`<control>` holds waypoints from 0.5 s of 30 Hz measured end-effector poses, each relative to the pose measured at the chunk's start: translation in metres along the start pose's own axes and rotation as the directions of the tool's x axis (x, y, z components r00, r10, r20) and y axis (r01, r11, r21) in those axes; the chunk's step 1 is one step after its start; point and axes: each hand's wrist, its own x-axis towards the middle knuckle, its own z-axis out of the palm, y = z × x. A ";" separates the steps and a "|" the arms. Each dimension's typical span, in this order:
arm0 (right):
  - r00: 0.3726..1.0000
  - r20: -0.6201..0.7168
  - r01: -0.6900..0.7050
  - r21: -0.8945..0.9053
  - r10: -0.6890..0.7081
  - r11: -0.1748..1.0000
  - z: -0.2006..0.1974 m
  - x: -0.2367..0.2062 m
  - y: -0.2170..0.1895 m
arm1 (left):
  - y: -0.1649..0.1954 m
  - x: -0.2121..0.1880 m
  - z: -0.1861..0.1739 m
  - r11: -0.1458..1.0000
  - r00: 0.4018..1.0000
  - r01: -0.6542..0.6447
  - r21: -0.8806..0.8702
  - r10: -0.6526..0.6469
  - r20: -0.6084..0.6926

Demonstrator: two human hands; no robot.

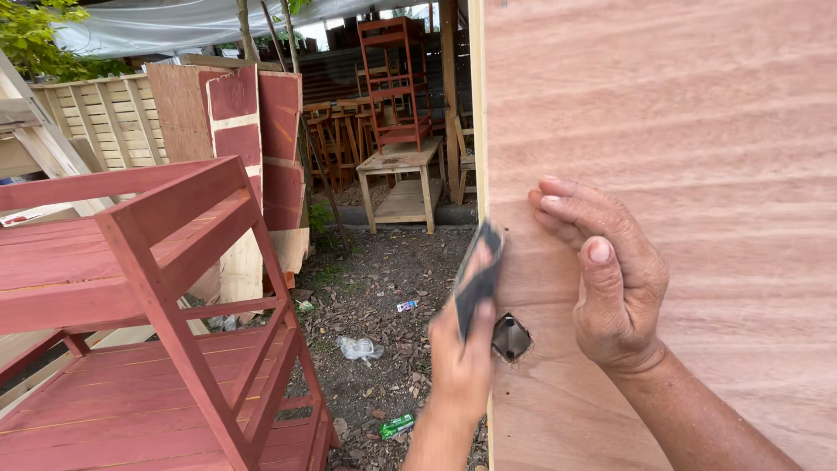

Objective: The person sands the edges and surfaces of a wooden cabinet using a piece of sandpaper held by hand, working along the frame, door edges, and side panels, steadying the furniture with the other hand while moving around the piece.

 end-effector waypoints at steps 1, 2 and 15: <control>1.000 0.018 0.022 -0.046 -0.021 0.999 0.000 -0.006 0.000 | 0.002 -0.021 -0.003 0.996 0.996 0.083 0.017 -0.083 0.011; 0.998 0.036 0.046 -0.094 -0.043 0.994 0.000 -0.012 -0.001 | 0.003 -0.034 -0.005 0.986 0.986 0.163 0.034 -0.164 0.020; 0.985 0.004 0.170 -0.182 -0.173 0.968 -0.003 -0.068 0.011 | -0.046 -0.092 0.005 0.999 0.992 0.012 0.042 -0.007 -0.123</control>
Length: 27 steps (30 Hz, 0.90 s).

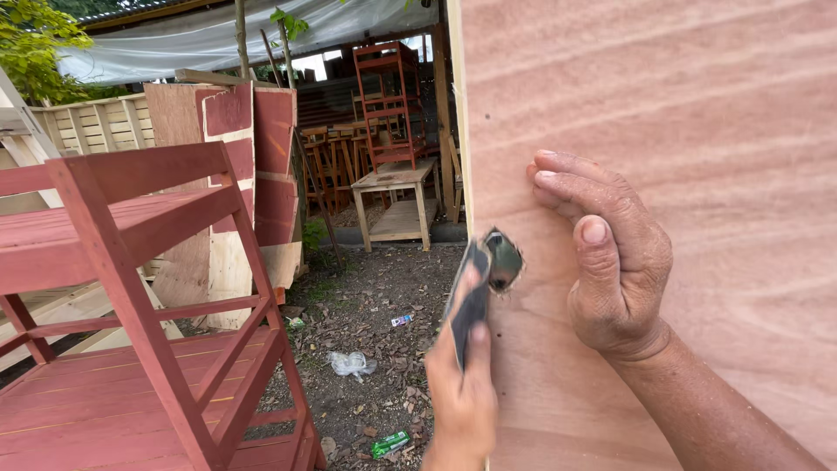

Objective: The person sands the edges and surfaces of a wooden cabinet using a piece of sandpaper held by hand, working along the frame, door edges, and side panels, steadying the furniture with the other hand while moving around the piece.

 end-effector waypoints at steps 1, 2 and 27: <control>0.999 0.003 0.034 -0.061 -0.033 0.998 -0.001 -0.006 0.000 | 0.003 -0.018 0.001 0.999 0.999 0.018 0.033 -0.017 -0.028; 0.997 0.004 0.073 -0.136 -0.073 0.988 -0.004 -0.013 0.000 | 0.005 -0.026 0.002 0.997 0.998 0.034 0.066 -0.031 -0.056; 0.995 -0.048 0.074 -0.182 -0.084 0.981 -0.011 -0.113 0.003 | -0.071 -0.079 -0.006 0.992 0.997 0.038 -0.121 -0.045 -0.059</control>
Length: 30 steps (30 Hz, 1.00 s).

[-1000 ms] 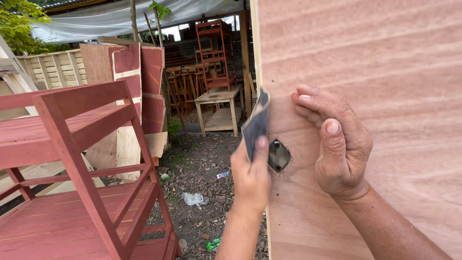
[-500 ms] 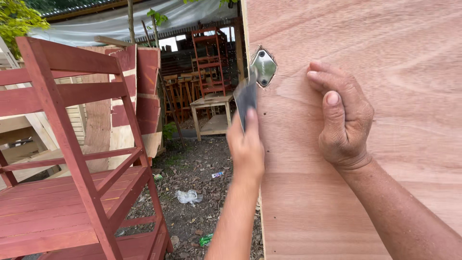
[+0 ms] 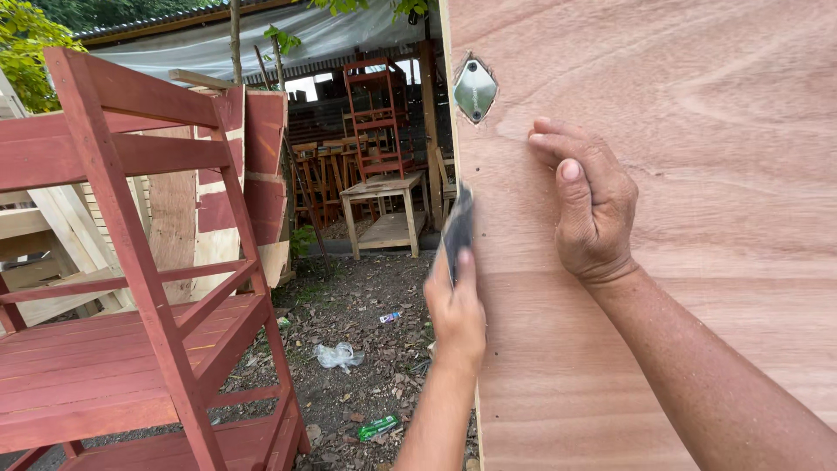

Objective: The person sands the edges and surfaces of a wooden cabinet using a piece of sandpaper held by hand, working along the frame, door edges, and side panels, steadying the furniture with the other hand while moving around the piece.

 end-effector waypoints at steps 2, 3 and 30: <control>1.000 0.009 0.012 -0.036 -0.011 0.999 0.001 0.001 0.001 | -0.004 -0.053 -0.010 0.993 1.000 0.023 0.116 -0.023 0.002; 1.000 0.010 0.020 -0.052 -0.020 0.998 0.001 0.002 0.001 | -0.004 -0.068 -0.012 0.977 0.996 0.083 0.195 -0.083 -0.005; 0.999 0.017 0.048 -0.123 -0.046 0.991 0.019 -0.037 -0.004 | -0.016 -0.081 -0.007 0.970 0.987 -0.161 0.185 0.156 0.045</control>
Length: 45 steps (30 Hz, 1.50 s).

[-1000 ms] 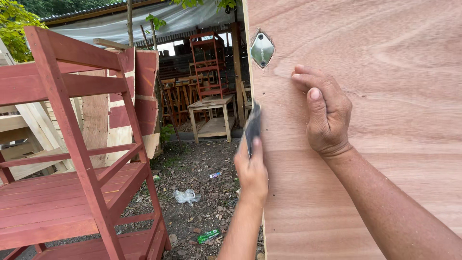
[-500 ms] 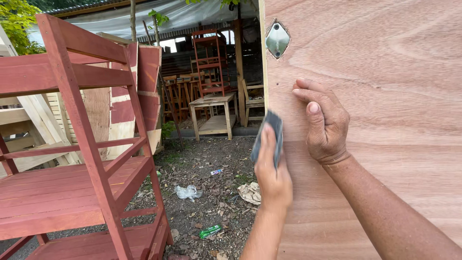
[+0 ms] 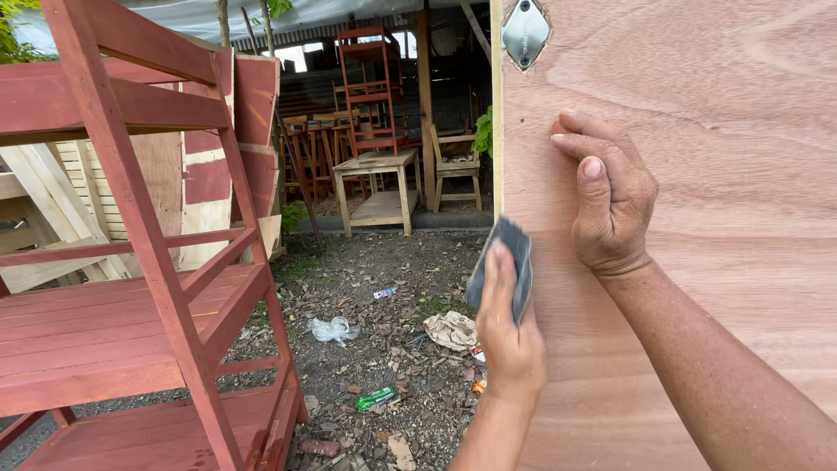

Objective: The person sands the edges and surfaces of a wooden cabinet using a piece of sandpaper held by hand, working along the frame, door edges, and side panels, steadying the furniture with the other hand while moving around the piece.

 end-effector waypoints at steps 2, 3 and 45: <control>1.000 0.000 -0.002 -0.005 0.002 1.000 0.000 -0.001 0.002 | 0.001 -0.029 -0.010 0.992 0.993 0.117 -0.051 -0.116 0.028; 1.000 -0.001 -0.004 -0.008 0.004 1.000 0.000 -0.001 0.003 | 0.001 -0.036 -0.012 0.985 0.988 0.155 -0.079 -0.152 0.034; 1.000 -0.016 -0.001 -0.035 0.000 0.999 0.004 -0.012 -0.003 | 0.003 -0.053 -0.025 0.985 0.986 0.159 -0.059 -0.156 0.054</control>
